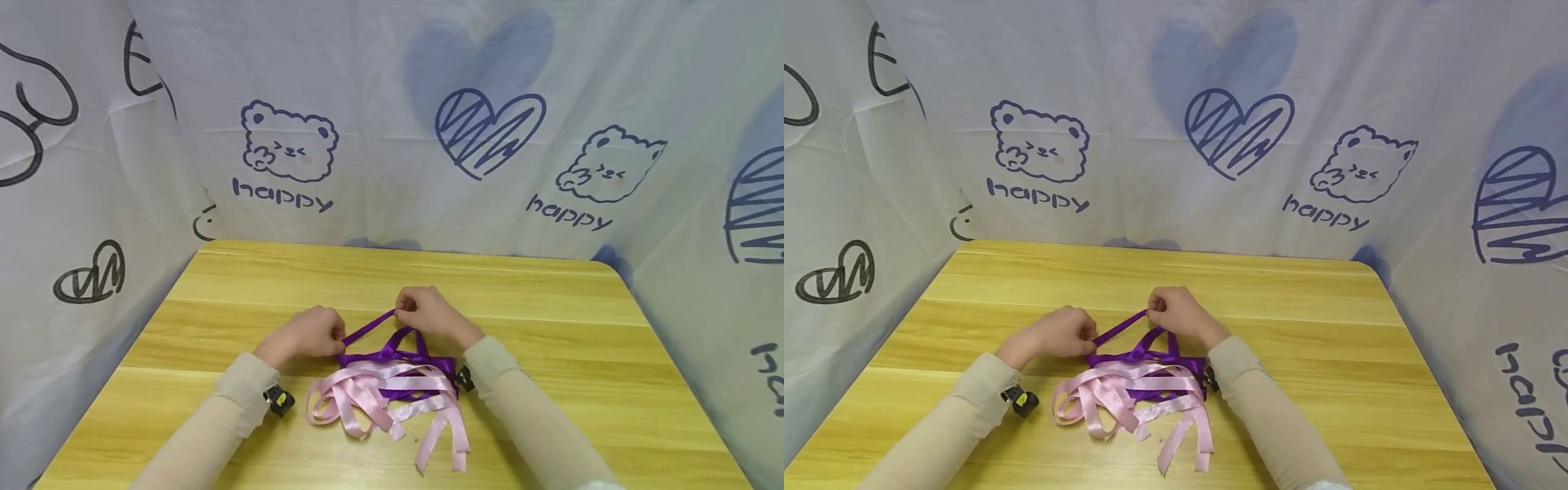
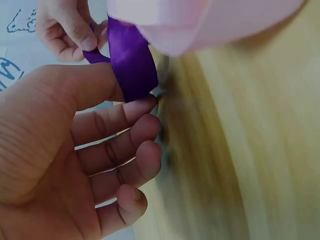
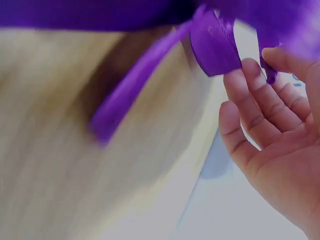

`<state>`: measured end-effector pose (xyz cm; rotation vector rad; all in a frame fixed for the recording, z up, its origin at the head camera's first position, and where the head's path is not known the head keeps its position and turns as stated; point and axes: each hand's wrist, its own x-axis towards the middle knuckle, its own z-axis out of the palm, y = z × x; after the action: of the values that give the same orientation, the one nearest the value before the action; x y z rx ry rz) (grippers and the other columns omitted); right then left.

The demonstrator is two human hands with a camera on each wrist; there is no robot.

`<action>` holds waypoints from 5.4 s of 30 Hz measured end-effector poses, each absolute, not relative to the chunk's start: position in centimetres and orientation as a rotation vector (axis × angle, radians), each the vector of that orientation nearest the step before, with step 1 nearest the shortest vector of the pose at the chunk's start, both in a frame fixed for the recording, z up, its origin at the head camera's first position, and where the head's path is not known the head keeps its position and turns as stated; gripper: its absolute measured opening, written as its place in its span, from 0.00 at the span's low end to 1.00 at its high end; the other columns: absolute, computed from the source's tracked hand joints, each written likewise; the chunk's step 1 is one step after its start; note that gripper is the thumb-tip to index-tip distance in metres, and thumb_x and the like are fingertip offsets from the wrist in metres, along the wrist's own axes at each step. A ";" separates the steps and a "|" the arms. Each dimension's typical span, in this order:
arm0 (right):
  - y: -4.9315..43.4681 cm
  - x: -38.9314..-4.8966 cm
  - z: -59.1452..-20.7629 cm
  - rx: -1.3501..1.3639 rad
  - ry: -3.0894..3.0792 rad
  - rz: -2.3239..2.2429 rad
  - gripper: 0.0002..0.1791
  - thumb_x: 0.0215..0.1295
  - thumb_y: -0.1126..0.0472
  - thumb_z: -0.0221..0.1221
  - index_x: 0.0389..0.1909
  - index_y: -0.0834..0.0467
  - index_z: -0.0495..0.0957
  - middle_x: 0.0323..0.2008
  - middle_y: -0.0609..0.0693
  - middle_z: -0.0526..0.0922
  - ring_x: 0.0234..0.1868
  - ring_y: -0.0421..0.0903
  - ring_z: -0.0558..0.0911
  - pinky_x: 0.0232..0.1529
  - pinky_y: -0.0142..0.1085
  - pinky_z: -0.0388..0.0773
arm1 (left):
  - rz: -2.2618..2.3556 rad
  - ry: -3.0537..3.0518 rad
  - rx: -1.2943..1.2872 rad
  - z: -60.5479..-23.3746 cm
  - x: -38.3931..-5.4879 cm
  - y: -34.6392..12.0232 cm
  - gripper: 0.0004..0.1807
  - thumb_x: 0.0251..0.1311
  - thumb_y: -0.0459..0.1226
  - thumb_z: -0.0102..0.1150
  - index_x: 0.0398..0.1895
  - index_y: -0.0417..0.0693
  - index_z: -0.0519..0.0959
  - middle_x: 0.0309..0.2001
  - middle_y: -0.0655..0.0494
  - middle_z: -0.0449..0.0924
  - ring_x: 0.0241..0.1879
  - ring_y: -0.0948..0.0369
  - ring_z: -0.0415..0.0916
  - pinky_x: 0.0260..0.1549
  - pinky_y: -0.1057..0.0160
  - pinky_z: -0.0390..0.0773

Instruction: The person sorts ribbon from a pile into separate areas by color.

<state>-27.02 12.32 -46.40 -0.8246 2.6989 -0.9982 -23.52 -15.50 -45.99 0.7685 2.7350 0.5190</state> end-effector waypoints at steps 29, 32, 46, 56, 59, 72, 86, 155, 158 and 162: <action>20.2 -28.8 -45.2 -0.462 2.750 -1.183 0.08 0.75 0.59 0.63 0.43 0.61 0.82 0.29 0.56 0.86 0.30 0.51 0.83 0.29 0.33 0.73 | 0.997 2.984 0.414 -44.7 -26.3 -21.2 0.12 0.69 0.38 0.61 0.42 0.41 0.90 0.34 0.51 0.89 0.32 0.59 0.78 0.36 0.59 0.77; 21.0 -29.0 -45.1 -0.449 2.768 -1.171 0.09 0.75 0.59 0.63 0.46 0.62 0.84 0.30 0.58 0.87 0.32 0.56 0.85 0.29 0.34 0.72 | 1.034 2.996 0.398 -44.9 -26.6 -21.6 0.12 0.69 0.38 0.61 0.42 0.41 0.90 0.35 0.50 0.90 0.33 0.58 0.80 0.38 0.57 0.79; 24.2 -30.4 -44.6 -0.305 2.775 -1.205 0.12 0.76 0.58 0.62 0.46 0.65 0.83 0.35 0.63 0.88 0.39 0.62 0.88 0.31 0.34 0.76 | 1.226 2.980 0.185 -45.5 -29.3 -21.5 0.15 0.72 0.40 0.58 0.44 0.38 0.89 0.38 0.45 0.90 0.34 0.56 0.79 0.37 0.62 0.75; 25.1 -32.4 -45.5 -0.031 2.747 -1.368 0.16 0.79 0.59 0.56 0.54 0.70 0.80 0.46 0.69 0.87 0.36 0.52 0.88 0.36 0.38 0.85 | 1.284 3.047 0.027 -46.1 -32.4 -20.1 0.17 0.70 0.41 0.58 0.47 0.36 0.88 0.42 0.39 0.88 0.39 0.50 0.79 0.44 0.56 0.77; 25.3 -33.1 -45.7 0.051 2.767 -1.403 0.16 0.78 0.60 0.57 0.53 0.70 0.80 0.46 0.69 0.87 0.33 0.48 0.87 0.32 0.34 0.82 | 1.295 3.056 -0.049 -46.2 -33.0 -20.2 0.17 0.70 0.42 0.58 0.46 0.36 0.87 0.42 0.39 0.88 0.38 0.50 0.77 0.42 0.57 0.74; 26.1 -35.8 -47.6 0.330 2.845 -1.391 0.12 0.69 0.60 0.60 0.41 0.65 0.85 0.20 0.42 0.79 0.23 0.37 0.77 0.26 0.27 0.73 | 1.317 3.014 -0.271 -47.7 -34.5 -20.8 0.16 0.71 0.43 0.59 0.47 0.39 0.87 0.47 0.41 0.88 0.46 0.47 0.79 0.48 0.52 0.76; 25.8 -35.2 -48.3 0.263 3.012 -1.148 0.10 0.64 0.62 0.60 0.37 0.65 0.86 0.16 0.43 0.80 0.23 0.41 0.79 0.30 0.29 0.73 | 1.145 3.063 -0.292 -48.7 -34.8 -20.8 0.14 0.69 0.44 0.60 0.43 0.43 0.87 0.45 0.43 0.88 0.46 0.46 0.80 0.46 0.49 0.77; 12.4 -21.8 -47.5 -0.943 3.004 -0.567 0.20 0.66 0.61 0.68 0.57 0.63 0.83 0.44 0.55 0.84 0.38 0.48 0.83 0.42 0.47 0.83 | 0.846 2.867 0.784 -48.4 -21.4 -7.9 0.15 0.63 0.52 0.72 0.39 0.50 0.87 0.23 0.64 0.79 0.23 0.64 0.72 0.26 0.62 0.72; 12.4 -21.9 -47.6 -0.928 3.022 -0.536 0.14 0.65 0.63 0.68 0.50 0.61 0.84 0.38 0.53 0.82 0.34 0.48 0.81 0.36 0.45 0.81 | 0.834 2.883 0.804 -48.4 -21.3 -7.8 0.13 0.63 0.48 0.72 0.39 0.50 0.86 0.24 0.63 0.79 0.24 0.63 0.72 0.26 0.60 0.73; 12.5 -22.2 -47.6 -0.916 3.016 -0.530 0.03 0.66 0.64 0.67 0.39 0.58 0.86 0.33 0.51 0.80 0.31 0.47 0.79 0.33 0.43 0.78 | 0.832 2.925 0.825 -48.6 -21.4 -7.8 0.06 0.62 0.41 0.70 0.37 0.50 0.86 0.23 0.63 0.77 0.25 0.63 0.72 0.26 0.60 0.73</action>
<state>-22.21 12.46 -47.60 -0.9156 3.0156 -0.5304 -21.37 -7.85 -48.59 0.8254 2.9247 0.8317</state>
